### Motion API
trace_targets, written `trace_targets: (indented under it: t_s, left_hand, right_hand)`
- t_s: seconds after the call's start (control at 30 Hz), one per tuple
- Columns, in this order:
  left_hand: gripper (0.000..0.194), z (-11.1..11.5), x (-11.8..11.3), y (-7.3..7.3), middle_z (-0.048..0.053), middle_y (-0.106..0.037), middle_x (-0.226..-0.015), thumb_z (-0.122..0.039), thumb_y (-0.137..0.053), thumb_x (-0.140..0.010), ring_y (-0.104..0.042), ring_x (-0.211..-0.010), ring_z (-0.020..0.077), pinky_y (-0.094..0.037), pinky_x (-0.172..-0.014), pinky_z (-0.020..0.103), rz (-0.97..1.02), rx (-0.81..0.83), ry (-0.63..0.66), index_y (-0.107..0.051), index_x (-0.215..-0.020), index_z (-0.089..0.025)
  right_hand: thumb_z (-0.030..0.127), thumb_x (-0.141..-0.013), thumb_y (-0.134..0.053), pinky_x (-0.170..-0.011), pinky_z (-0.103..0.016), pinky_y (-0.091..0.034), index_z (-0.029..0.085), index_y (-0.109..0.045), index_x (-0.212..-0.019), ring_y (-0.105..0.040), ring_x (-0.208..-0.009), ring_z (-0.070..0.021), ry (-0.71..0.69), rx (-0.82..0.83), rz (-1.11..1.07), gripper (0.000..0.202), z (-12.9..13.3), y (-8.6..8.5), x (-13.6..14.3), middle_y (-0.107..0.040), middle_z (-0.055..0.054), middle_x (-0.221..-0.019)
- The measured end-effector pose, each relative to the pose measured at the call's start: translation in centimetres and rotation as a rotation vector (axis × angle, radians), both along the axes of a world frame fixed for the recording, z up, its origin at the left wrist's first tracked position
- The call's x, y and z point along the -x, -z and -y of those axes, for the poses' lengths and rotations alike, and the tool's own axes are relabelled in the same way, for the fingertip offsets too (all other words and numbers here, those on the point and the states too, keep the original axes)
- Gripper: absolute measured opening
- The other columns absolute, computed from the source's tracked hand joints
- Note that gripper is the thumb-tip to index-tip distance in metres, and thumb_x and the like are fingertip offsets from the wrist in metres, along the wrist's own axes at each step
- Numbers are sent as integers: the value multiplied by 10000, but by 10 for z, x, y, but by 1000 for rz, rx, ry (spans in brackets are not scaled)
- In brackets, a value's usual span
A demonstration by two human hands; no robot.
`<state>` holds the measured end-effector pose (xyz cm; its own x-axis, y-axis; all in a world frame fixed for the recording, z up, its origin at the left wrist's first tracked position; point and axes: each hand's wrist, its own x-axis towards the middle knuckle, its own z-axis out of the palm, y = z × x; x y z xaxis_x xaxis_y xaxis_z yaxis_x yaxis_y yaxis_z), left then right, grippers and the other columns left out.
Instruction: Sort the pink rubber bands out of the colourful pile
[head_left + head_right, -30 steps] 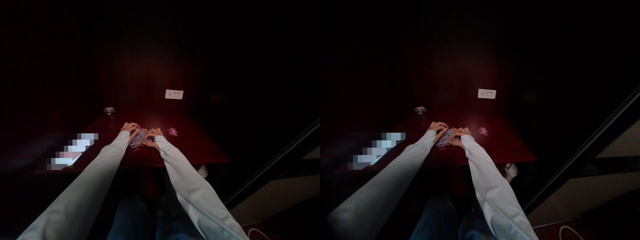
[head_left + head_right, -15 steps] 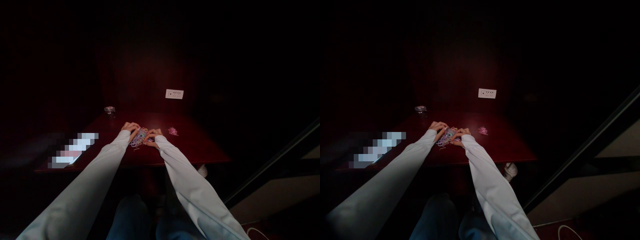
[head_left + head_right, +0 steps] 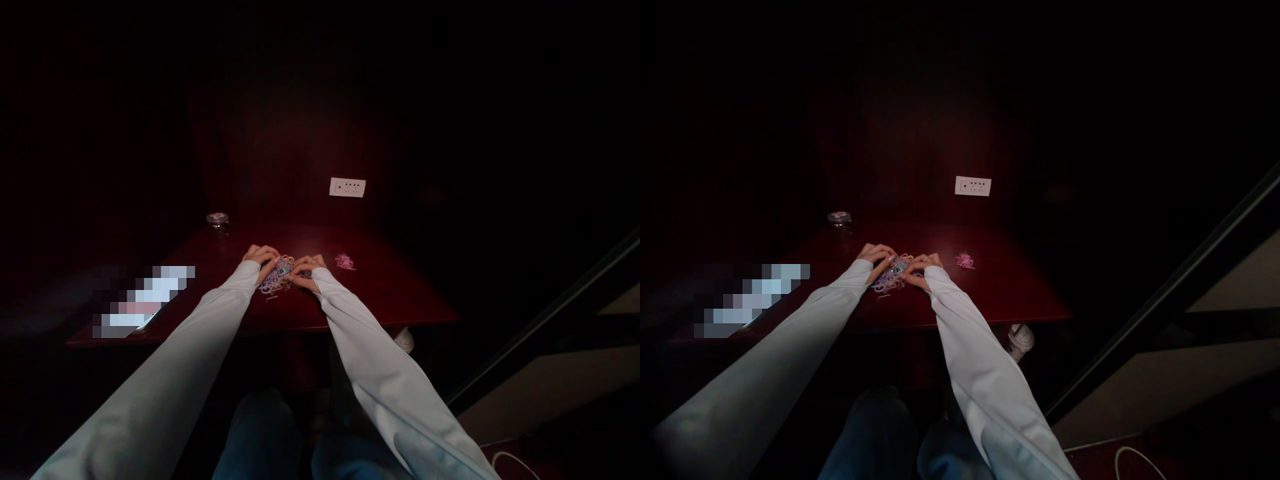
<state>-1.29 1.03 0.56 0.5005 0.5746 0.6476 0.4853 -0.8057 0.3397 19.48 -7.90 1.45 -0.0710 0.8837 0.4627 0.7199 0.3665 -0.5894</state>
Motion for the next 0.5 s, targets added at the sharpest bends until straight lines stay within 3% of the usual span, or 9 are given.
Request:
trace_targets:
  t_s: [0.1, 0.23, 0.5]
  left_hand:
    - [330, -1, 0, 1, 23, -725, -1081, -444, -490, -967, -511, -986, 234, -413, -944, 402, -4, 7, 4, -710, -804, -259]
    - [335, -7, 1, 4, 20, -728, -1083, -472, -510, -959, -506, -978, 232, -408, -942, 401, -20, 6, 24, -723, -807, -263]
    - [322, -16, 1, 9, 17, -735, -1056, -477, -547, -944, -510, -947, 222, -406, -917, 383, -31, -7, 21, -732, -791, -261]
  right_hand:
    - [406, -687, -891, -968, -359, -337, 354, -808, -782, -463, -1059, -206, -58, -7, 58, 136, 6, -2, -3, -702, 19, -1045]
    - [380, -677, -900, -977, -357, -334, 347, -812, -813, -447, -1091, -213, -107, -11, 80, 165, 10, 0, -9, -690, 16, -1101]
    - [320, -653, -922, -969, -351, -313, 298, -805, -749, -462, -1090, -207, -68, 25, 60, 153, -7, 10, -7, -698, -2, -1045]
